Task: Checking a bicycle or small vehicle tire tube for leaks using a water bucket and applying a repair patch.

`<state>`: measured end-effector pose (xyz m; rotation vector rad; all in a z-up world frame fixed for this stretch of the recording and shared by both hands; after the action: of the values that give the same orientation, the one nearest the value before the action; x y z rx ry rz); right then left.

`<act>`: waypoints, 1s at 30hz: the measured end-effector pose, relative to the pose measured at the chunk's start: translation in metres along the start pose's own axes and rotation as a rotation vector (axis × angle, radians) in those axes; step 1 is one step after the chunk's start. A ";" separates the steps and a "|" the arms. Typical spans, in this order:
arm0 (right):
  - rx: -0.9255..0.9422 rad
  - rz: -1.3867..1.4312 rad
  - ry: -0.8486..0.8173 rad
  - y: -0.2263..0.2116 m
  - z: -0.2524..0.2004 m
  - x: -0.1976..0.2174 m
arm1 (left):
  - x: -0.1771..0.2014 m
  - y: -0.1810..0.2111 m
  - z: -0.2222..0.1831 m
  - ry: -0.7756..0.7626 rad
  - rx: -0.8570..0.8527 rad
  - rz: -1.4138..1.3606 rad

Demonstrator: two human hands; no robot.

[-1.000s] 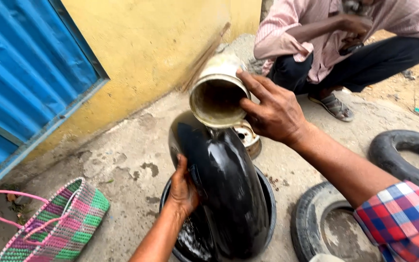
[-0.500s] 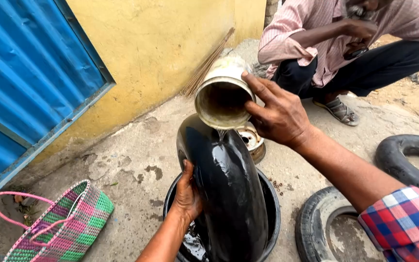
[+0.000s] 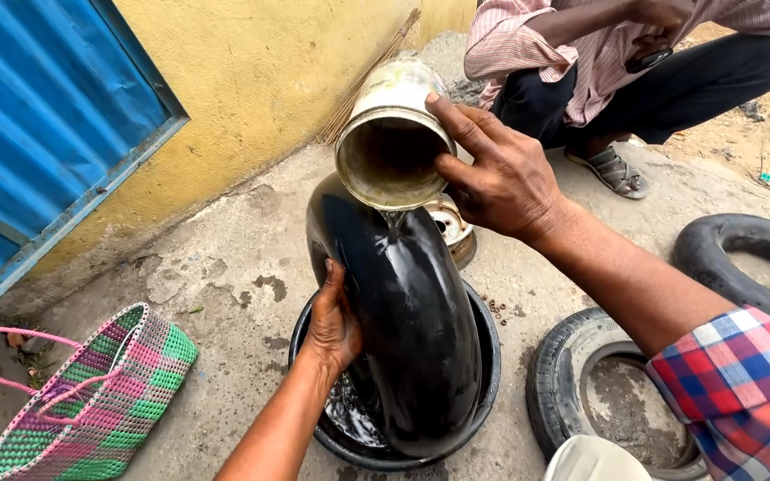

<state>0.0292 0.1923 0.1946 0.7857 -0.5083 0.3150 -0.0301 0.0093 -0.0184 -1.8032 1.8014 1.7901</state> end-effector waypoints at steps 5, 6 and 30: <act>0.006 0.005 0.011 0.000 0.000 0.003 | -0.001 -0.001 0.001 -0.007 0.022 -0.005; 0.009 0.003 0.007 0.000 0.000 0.004 | 0.002 -0.003 0.003 0.001 0.032 0.003; 0.042 -0.017 0.008 -0.007 -0.002 0.003 | 0.004 -0.008 0.004 0.044 0.037 0.020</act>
<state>0.0354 0.1894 0.1912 0.8285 -0.4891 0.3137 -0.0278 0.0122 -0.0275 -1.8322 1.8617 1.7252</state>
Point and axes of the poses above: each hand's wrist, its own z-axis towards the middle knuckle, its own x-axis out of the back of the hand, y = z × x, the point moved 6 cm from there along z, towards the middle knuckle, and after that the axes turned 14 degrees about x, right-handed, at the moved point
